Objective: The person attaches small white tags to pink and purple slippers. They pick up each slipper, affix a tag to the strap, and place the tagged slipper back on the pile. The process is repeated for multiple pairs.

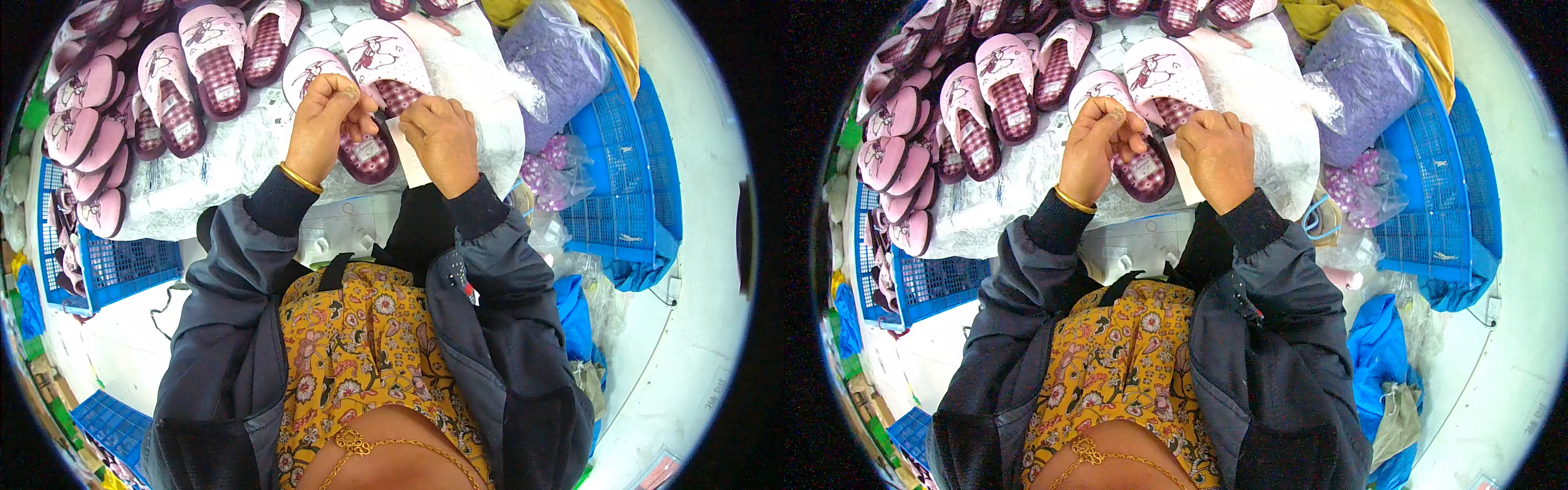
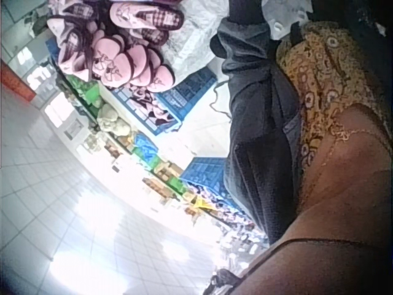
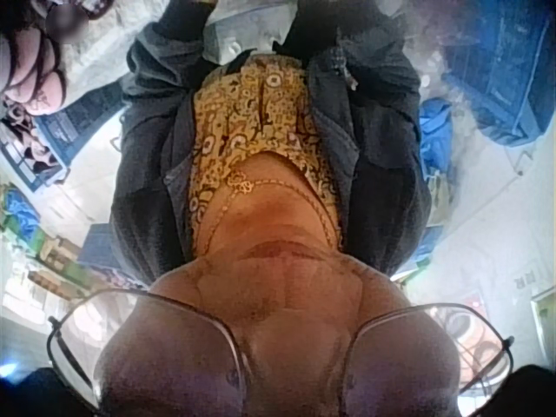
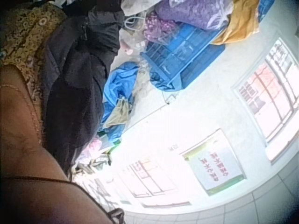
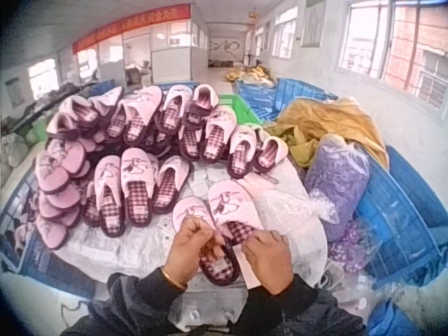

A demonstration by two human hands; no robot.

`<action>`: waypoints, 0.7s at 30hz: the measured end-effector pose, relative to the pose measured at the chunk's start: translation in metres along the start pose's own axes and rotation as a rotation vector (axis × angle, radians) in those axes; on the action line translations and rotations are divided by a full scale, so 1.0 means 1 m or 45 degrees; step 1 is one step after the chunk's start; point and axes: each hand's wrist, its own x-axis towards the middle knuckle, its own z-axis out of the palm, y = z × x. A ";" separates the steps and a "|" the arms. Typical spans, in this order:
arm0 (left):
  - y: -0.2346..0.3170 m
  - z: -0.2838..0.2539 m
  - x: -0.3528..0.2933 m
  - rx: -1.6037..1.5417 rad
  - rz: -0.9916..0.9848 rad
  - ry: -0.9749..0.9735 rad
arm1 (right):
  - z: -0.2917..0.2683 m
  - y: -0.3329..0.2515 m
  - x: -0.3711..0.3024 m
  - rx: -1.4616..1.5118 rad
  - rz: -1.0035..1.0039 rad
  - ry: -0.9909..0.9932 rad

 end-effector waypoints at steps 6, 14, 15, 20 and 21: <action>-0.002 0.000 0.000 0.258 0.010 0.002 | 0.017 0.019 -0.003 -0.022 -0.138 0.119; -0.007 0.004 0.002 0.554 -0.004 -0.106 | 0.005 0.015 -0.001 0.040 -0.015 0.134; -0.005 0.007 0.001 0.632 0.010 -0.112 | 0.003 0.013 0.000 0.035 0.009 0.097; -0.005 0.015 -0.001 1.085 0.253 -0.164 | 0.001 0.007 0.002 0.259 0.119 0.060; -0.006 0.018 0.000 1.195 0.362 -0.173 | 0.003 0.007 0.003 0.340 0.139 0.079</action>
